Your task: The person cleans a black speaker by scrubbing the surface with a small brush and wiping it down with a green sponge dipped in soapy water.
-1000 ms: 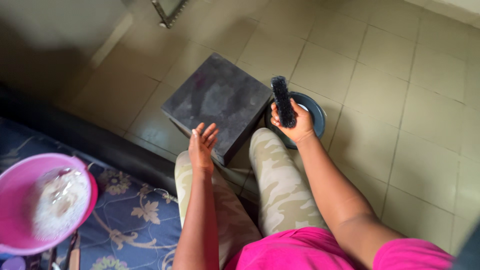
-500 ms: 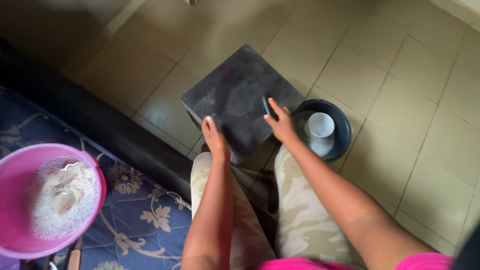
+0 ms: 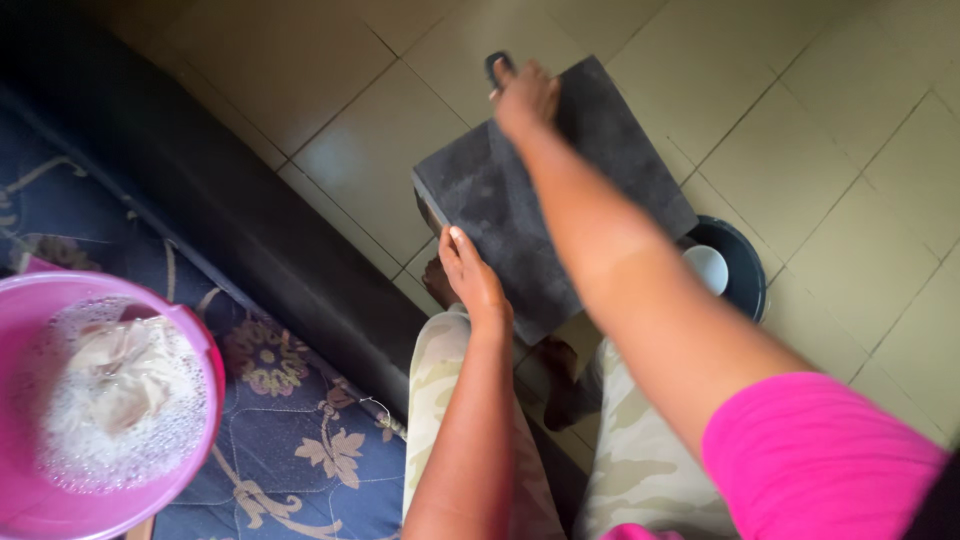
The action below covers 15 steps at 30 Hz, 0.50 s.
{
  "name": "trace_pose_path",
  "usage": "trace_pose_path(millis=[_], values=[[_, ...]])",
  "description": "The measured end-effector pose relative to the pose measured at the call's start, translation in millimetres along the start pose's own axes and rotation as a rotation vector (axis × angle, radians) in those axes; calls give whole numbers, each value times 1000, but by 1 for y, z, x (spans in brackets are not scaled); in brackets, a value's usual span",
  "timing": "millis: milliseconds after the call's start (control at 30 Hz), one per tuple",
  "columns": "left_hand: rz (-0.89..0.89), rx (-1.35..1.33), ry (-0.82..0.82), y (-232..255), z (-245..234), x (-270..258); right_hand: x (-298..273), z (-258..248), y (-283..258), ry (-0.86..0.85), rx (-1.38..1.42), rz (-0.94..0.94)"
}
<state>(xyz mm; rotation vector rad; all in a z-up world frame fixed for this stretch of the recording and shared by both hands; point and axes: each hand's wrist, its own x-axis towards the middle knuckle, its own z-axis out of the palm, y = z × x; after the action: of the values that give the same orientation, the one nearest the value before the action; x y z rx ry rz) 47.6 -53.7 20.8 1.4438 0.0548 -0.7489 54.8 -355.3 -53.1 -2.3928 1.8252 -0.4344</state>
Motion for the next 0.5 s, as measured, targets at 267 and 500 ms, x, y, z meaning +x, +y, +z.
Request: trace_pose_path(millis=[267,500], values=[[-56,-109,-11,-5,8,-4,-188,-114,46,-77,252,-299],[15,-34,6,3,13,-24,-255,-77,5,29,139,-292]])
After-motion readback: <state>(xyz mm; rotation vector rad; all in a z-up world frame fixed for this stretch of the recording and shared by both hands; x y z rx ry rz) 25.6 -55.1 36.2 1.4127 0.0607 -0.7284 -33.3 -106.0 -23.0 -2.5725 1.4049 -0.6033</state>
